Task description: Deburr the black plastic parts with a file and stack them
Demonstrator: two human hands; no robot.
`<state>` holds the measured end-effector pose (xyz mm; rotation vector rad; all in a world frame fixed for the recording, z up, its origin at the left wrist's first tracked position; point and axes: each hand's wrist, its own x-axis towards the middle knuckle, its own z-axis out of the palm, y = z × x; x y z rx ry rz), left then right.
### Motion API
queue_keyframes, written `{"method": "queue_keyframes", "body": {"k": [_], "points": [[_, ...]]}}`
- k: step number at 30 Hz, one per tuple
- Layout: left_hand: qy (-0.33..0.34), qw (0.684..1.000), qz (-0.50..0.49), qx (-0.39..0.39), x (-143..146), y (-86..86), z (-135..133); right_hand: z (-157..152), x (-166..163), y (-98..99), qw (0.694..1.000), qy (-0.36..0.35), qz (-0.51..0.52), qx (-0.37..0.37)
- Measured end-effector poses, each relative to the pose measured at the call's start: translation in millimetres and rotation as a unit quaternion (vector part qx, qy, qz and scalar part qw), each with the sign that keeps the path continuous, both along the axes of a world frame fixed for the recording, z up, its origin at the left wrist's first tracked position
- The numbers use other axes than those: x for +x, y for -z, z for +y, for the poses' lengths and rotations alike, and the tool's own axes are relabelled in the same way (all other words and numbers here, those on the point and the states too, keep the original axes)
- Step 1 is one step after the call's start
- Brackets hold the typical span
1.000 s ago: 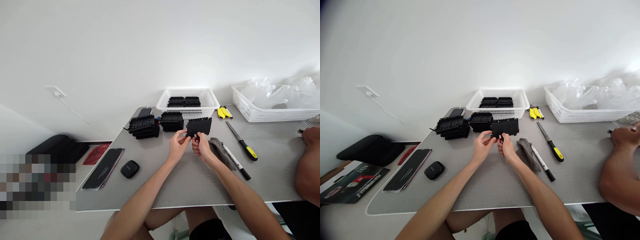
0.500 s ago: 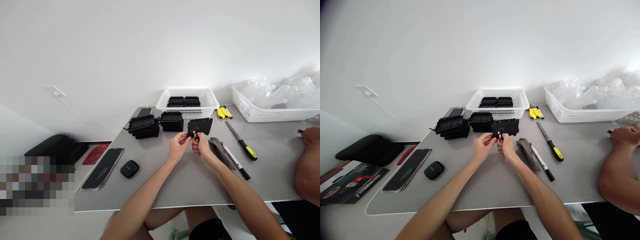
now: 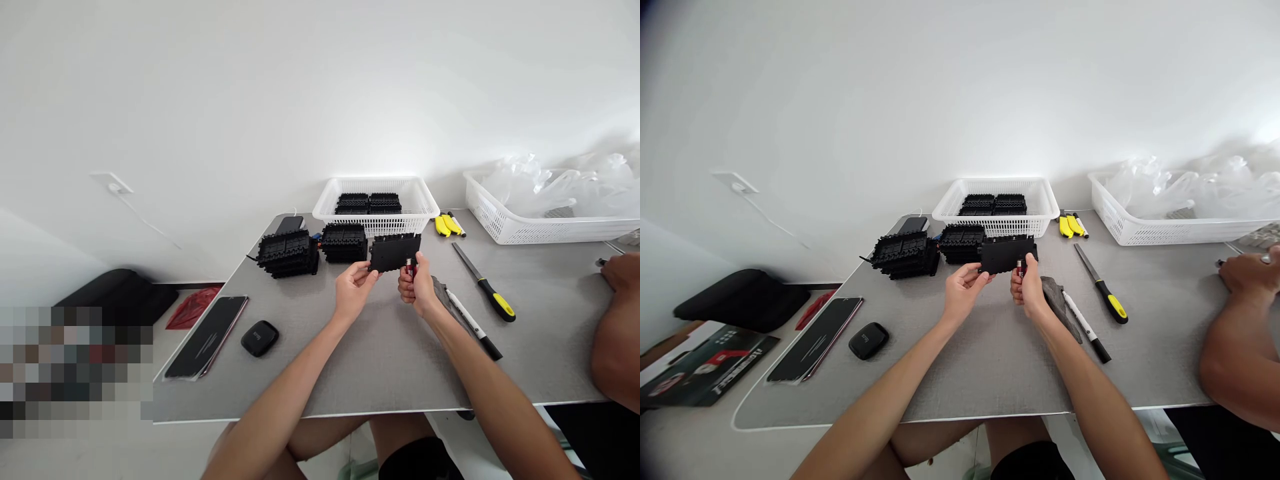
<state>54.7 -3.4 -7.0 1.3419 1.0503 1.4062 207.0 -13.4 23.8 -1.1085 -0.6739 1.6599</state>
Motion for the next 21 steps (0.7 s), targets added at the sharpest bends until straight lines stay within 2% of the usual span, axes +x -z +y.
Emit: {"method": "queue_keyframes", "body": {"k": [6,21], "points": [[-0.009,1.0,-0.029,-0.007,-1.7,-1.3,2.8,6.0,6.3,3.7,0.998,0.043,-0.034,-0.027],[-0.003,1.0,-0.02,0.0,-0.5,-6.7,-1.2,8.6,4.8,4.5,0.997,0.036,-0.05,-0.039]]}}
